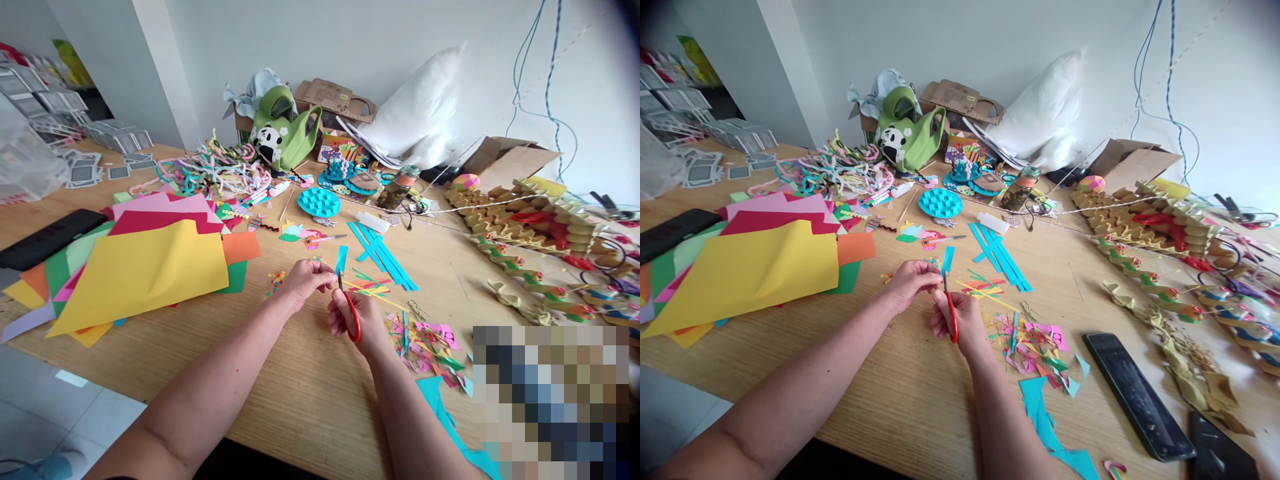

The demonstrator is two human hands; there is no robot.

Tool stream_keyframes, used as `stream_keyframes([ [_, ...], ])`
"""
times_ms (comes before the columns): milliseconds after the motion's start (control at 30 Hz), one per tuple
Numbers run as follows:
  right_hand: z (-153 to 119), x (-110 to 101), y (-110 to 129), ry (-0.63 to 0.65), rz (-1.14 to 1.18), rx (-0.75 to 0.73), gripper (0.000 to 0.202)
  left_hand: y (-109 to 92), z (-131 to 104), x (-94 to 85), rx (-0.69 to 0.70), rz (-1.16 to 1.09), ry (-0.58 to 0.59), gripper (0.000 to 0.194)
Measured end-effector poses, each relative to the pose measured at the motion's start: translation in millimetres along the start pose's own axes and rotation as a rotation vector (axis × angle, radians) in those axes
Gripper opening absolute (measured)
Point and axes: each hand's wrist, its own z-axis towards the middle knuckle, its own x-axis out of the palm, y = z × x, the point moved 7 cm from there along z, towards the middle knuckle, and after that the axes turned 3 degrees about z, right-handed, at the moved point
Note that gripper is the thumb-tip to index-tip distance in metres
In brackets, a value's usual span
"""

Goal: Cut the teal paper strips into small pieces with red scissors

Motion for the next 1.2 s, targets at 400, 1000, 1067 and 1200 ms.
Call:
stream_keyframes([
  [400, -0.4, 0.1, 2.1, -0.006, -0.020, -0.005, 0.050, -0.7, -0.8, 0.8, -0.019, -0.010, 0.011, 0.012],
  [1000, -0.2, 0.1, 1.8, -0.013, -0.048, -0.005, 0.052, -3.5, -2.6, 0.5, -0.033, -0.036, 0.009, 0.014],
  [1067, -0.3, 0.2, 1.7, -0.013, -0.054, -0.001, 0.052, -3.2, -2.5, 1.3, -0.034, -0.031, 0.021, 0.016],
  [1200, -0.1, 0.0, 1.6, -0.011, -0.053, -0.007, 0.051, -2.0, -1.8, 1.4, -0.030, -0.029, 0.028, 0.015],
])
